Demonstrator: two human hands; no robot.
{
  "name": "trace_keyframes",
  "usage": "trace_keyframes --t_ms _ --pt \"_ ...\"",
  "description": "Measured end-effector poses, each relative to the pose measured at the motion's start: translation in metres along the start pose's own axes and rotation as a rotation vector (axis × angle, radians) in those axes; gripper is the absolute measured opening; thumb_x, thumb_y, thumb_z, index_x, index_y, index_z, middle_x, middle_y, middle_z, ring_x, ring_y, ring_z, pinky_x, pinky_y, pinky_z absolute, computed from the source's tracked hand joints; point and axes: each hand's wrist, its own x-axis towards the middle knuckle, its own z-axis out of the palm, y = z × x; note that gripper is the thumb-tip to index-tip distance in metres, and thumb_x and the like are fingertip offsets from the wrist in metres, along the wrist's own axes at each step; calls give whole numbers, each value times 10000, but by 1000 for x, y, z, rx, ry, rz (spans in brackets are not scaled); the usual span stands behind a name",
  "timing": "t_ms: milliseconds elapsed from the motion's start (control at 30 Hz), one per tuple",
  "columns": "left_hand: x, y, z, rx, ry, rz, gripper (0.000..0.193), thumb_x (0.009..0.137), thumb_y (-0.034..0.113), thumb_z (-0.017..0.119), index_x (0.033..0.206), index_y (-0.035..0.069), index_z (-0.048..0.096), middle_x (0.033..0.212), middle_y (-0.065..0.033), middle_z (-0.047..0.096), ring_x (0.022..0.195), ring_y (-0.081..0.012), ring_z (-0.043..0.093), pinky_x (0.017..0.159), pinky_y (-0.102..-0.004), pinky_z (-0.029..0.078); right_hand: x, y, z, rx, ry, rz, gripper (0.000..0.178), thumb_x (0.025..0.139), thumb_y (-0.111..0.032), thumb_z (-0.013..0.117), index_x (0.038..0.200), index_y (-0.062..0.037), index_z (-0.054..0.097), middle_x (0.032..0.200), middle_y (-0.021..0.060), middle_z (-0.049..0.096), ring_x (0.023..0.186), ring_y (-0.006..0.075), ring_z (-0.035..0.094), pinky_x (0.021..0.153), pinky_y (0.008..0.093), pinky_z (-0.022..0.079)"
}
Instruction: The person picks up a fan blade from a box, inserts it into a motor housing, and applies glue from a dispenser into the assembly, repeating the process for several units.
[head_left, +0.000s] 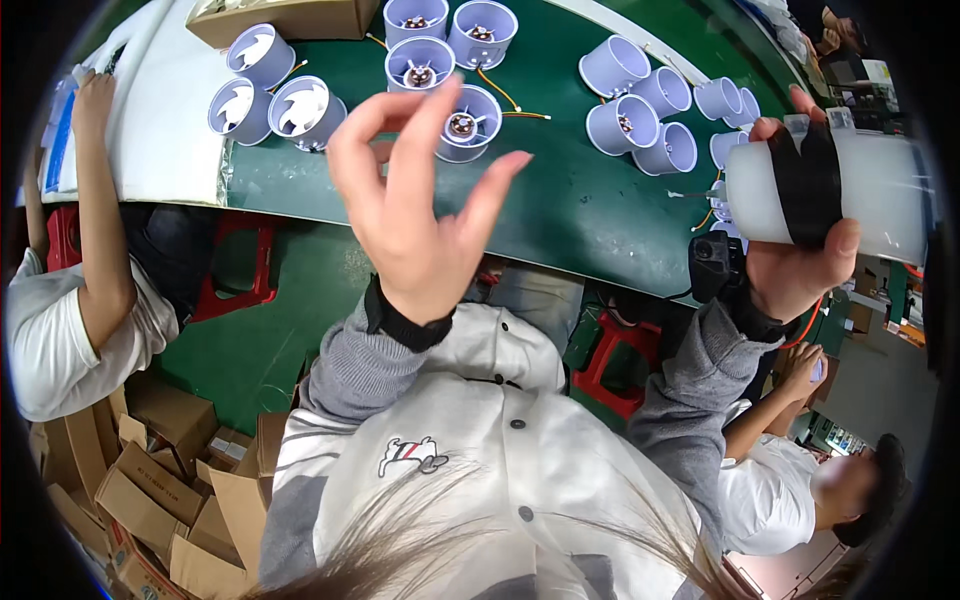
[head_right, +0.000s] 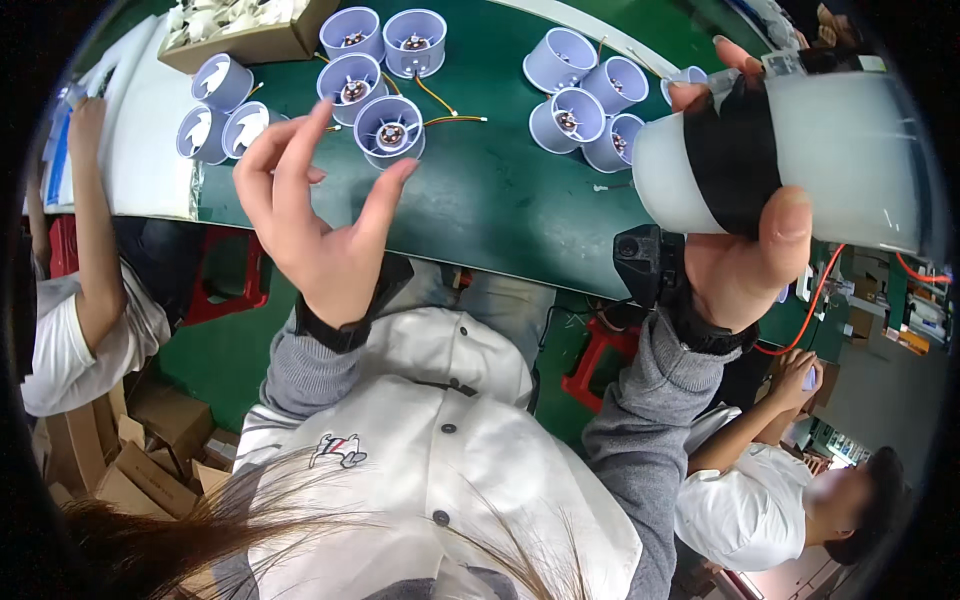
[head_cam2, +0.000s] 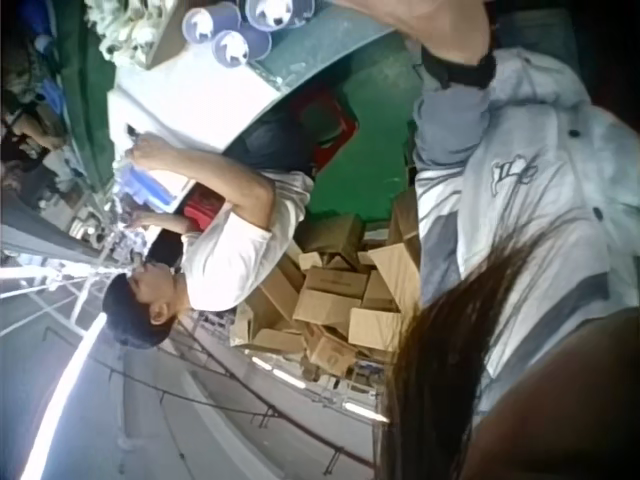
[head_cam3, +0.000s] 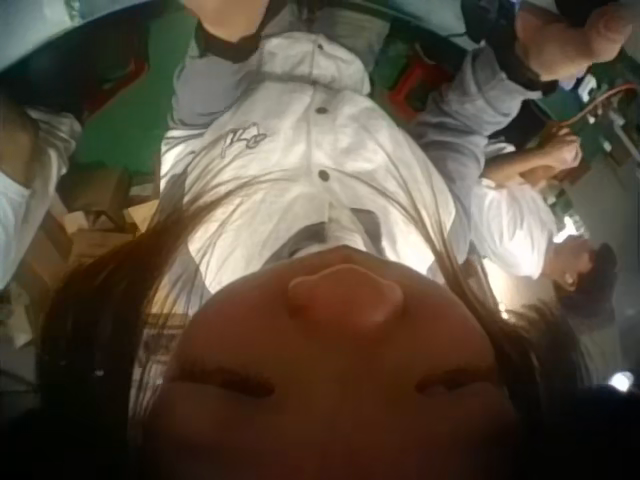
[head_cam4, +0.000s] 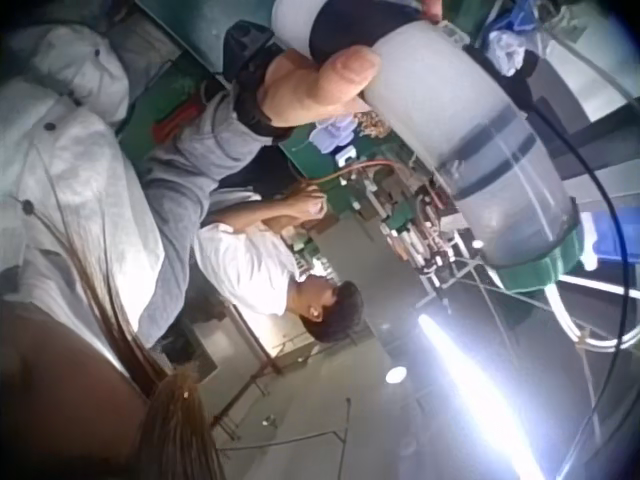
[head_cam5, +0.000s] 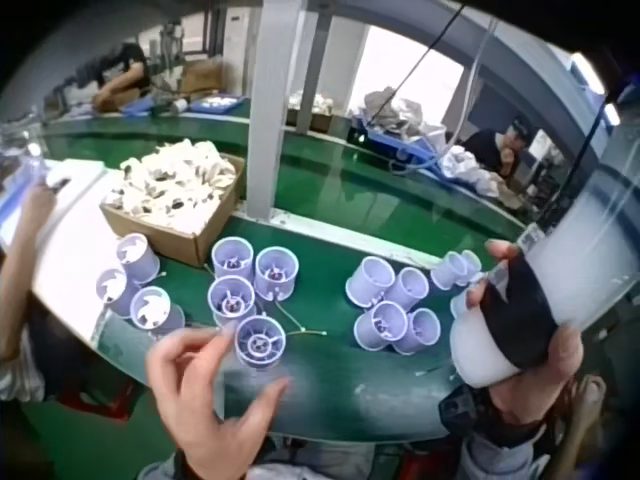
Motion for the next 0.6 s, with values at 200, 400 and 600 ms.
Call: trace_keyframes --t_ms 200,400,600 --pt "-4 2 94 -253 -335 -65 618 616 62 792 1173 7 529 1164 -155 532 1023 -301 560 825 -353 483 -2 -2 -8 -26 -96 8 853 792 -565 591 1344 35 340 1339 269 381 1098 316 550 898 406 500" --pt "2 -9 130 -213 -331 -68 765 556 69 821 1231 -2 467 1093 -158 575 1006 -335 556 854 -387 462 13 10 -8 35 -131 33 829 801 -558 588 1336 29 351 1320 242 417 1110 297 548 903 392 496" --pt "-13 -2 98 -273 -336 -195 832 526 62 834 1253 -6 437 1036 -150 605 1011 -333 551 858 -402 455 9 -4 38 115 6 37 801 750 -490 685 1281 37 398 1180 177 508 1024 258 574 859 375 500"
